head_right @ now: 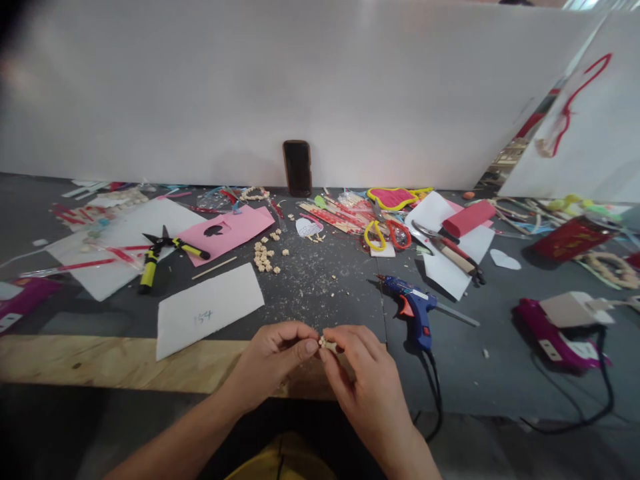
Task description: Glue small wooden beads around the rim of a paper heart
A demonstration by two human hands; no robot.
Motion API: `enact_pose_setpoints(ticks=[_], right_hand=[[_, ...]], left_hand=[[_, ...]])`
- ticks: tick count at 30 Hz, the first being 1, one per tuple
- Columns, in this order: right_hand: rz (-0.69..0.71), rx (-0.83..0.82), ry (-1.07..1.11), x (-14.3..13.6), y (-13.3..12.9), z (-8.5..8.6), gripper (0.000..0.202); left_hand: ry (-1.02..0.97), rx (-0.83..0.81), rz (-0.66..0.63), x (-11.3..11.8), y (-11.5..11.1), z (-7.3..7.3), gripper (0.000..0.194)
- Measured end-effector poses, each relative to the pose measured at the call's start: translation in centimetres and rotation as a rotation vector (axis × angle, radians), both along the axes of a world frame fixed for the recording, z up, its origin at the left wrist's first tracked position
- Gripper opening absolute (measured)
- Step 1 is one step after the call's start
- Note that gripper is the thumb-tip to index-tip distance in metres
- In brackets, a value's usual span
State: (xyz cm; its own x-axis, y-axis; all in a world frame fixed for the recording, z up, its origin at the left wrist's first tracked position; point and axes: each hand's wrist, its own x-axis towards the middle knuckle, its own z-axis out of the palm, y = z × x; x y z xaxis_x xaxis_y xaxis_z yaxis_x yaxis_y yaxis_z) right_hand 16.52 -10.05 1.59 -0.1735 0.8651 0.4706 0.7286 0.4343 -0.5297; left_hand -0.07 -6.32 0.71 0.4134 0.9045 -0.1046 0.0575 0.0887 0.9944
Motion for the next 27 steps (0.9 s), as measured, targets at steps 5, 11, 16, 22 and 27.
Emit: enact_pose_setpoints(ticks=[5,11,16,22,27], right_hand=[[0.002,0.017,-0.031,-0.11,-0.11,0.11,0.014],[0.018,0.019,-0.041,-0.04,-0.19,-0.05,0.014],[0.018,0.007,-0.037,-0.07,-0.16,-0.04,0.013],[0.019,-0.003,-0.019,-0.11,-0.19,0.05,0.014],[0.007,0.009,-0.035,0.02,-0.06,0.12,0.015]], left_hand=[[0.013,0.016,-0.009,-0.05,-0.06,0.13,0.017],[0.007,0.022,-0.004,-0.06,-0.15,0.17,0.017],[0.003,0.022,-0.007,-0.08,-0.21,0.12,0.018],[0.008,0.002,0.004,-0.06,-0.16,0.08,0.02],[-0.076,-0.099,-0.01,-0.1,-0.08,0.11,0.02]])
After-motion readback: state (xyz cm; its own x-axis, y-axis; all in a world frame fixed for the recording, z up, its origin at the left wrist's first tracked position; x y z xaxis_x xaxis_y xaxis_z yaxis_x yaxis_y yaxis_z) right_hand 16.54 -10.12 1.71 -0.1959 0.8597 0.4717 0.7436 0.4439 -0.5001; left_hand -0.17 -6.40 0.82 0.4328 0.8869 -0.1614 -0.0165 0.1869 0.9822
